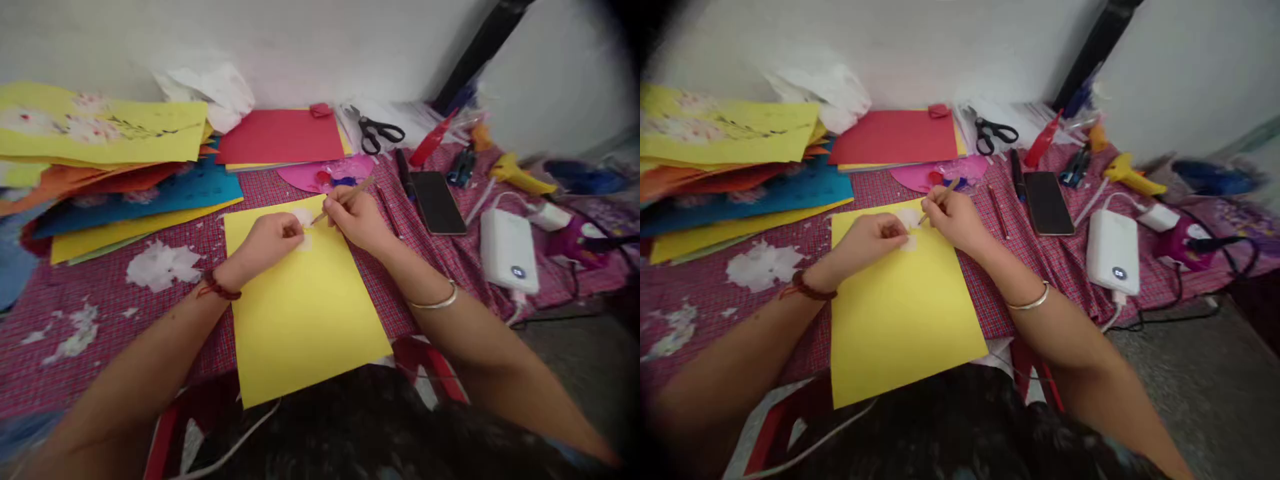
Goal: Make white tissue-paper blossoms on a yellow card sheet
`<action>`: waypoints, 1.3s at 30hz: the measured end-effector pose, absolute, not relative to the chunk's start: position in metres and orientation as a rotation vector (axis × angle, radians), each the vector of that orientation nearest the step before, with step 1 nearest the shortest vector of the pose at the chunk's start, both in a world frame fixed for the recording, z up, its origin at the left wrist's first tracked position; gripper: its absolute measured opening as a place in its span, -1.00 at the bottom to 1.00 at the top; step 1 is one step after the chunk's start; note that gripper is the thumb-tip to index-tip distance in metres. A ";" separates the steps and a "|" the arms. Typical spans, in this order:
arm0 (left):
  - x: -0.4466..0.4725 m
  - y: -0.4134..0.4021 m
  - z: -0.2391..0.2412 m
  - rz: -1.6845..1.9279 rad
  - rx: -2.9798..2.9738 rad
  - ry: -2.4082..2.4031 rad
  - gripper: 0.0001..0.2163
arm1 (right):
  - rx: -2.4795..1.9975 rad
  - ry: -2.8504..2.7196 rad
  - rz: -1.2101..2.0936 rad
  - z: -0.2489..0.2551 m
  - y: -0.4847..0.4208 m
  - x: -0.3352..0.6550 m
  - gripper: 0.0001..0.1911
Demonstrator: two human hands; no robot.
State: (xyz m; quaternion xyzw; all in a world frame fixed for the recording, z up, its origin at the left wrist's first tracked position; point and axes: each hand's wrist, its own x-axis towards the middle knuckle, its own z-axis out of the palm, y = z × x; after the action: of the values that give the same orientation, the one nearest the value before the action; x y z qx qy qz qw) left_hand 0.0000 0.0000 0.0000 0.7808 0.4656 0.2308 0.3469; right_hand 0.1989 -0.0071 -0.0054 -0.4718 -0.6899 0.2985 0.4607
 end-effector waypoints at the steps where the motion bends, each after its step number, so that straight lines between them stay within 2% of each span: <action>1: 0.002 0.000 -0.003 0.647 1.997 1.256 -0.95 | -1.148 -1.661 0.725 -0.003 -0.009 0.199 -0.75; 6: 0.008 0.001 -0.012 0.771 1.911 1.388 -0.95 | -1.064 -1.592 0.741 0.005 -0.020 0.198 -0.67; 11: 0.010 0.001 -0.015 0.840 1.901 1.388 -0.92 | -1.058 -1.774 0.719 -0.003 -0.021 0.191 -0.72; 23: 0.006 0.000 -0.019 1.101 1.650 1.292 -0.96 | -1.179 -2.304 0.243 -0.001 -0.031 0.185 -0.78; 27: -0.003 0.000 -0.009 1.122 1.585 1.247 -0.98 | -1.134 -2.037 0.439 0.001 -0.029 0.188 -0.78; 30: -0.035 -0.001 0.015 1.217 1.573 1.254 -0.96 | -1.084 -1.633 0.703 0.002 -0.022 0.193 -0.69; 33: -0.084 -0.010 0.043 1.304 1.673 1.428 -0.93 | -1.064 -1.499 0.871 0.002 -0.017 0.196 -0.61; 39: -0.159 -0.055 0.062 0.913 2.004 1.734 -0.91 | -1.064 -1.543 0.978 -0.003 -0.023 0.193 -0.61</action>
State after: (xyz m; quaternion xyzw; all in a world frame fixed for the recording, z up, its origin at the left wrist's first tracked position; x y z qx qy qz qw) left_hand -0.1593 -0.0555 0.0620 0.7047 0.6098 0.3210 0.1688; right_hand 0.1926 -0.0228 -0.0029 -0.4383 -0.6356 0.4029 0.4916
